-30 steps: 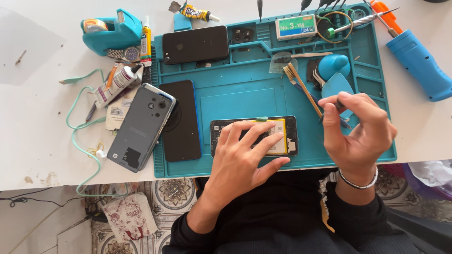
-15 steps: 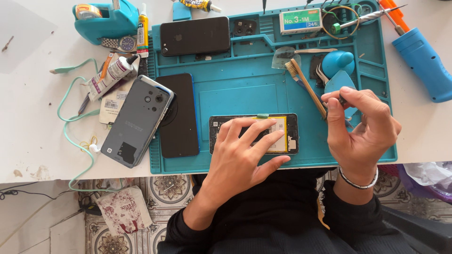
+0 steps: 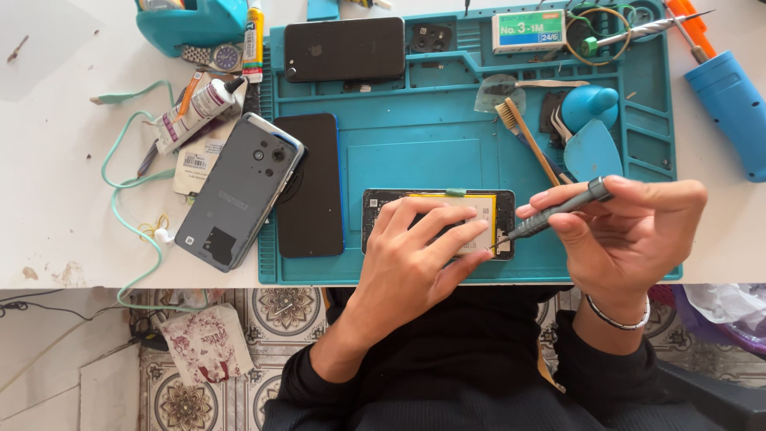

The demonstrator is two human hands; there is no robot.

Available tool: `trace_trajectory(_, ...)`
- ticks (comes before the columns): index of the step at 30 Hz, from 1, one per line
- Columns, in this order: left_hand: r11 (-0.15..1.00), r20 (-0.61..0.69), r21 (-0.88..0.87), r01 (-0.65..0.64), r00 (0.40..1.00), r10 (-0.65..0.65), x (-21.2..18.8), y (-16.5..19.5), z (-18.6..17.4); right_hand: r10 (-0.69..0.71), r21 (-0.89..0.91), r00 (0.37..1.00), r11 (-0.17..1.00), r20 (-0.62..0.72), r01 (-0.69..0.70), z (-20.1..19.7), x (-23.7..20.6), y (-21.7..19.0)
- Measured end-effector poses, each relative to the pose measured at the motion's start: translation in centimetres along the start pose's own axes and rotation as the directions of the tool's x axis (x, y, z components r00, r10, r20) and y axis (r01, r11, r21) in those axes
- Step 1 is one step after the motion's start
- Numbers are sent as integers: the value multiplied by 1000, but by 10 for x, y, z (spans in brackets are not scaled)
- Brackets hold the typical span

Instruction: The person repairs a disassembled smartphone at a workbench. They hold the phone, use a screwdriver to work on the internal battery and board, pry at components, and handle small parts with their fingers while the phone lies on a repair mat.

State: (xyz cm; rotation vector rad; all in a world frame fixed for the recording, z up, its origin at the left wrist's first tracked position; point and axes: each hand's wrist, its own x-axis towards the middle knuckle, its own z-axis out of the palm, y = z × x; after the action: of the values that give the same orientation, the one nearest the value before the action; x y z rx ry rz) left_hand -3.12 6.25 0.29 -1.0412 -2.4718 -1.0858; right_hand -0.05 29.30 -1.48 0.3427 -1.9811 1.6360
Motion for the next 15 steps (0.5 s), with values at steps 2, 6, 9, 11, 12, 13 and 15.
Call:
trace_trajectory(2, 1000, -15, -17, -6, 1000, 6, -1, -1, 0, -19, 10, 1000, 1000, 16, 19, -1, -1, 3)
trace_trajectory(6, 999, -31, -29, -27, 999, 26, -1, -2, 0, -21, 23, 1000, 1000, 9, 21, -3, -4, 6)
trace_trajectory(9, 999, -34, -32, -14, 999, 13, -1, -2, 1, -29, 19, 999, 999, 18, 29, -4, -4, 8)
trace_trajectory(11, 999, -34, -35, -6, 999, 5, 0, -1, 3, -33, 12, 999, 999, 26, 32, -5, -4, 8)
trace_trajectory(12, 999, -35, -34, -7, 999, 6, 0, -1, 3, -30, 12, 999, 999, 28, 30, -5, -4, 8)
trace_trajectory(13, 999, -37, -33, -8, 999, 7, 0, -1, 3, -32, 12, 999, 999, 30, 32, -4, -4, 7)
trace_trajectory(15, 999, -41, -31, -12, 999, 11, 0, -1, 3, -40, 13, 999, 999, 32, 40, -4, -4, 7)
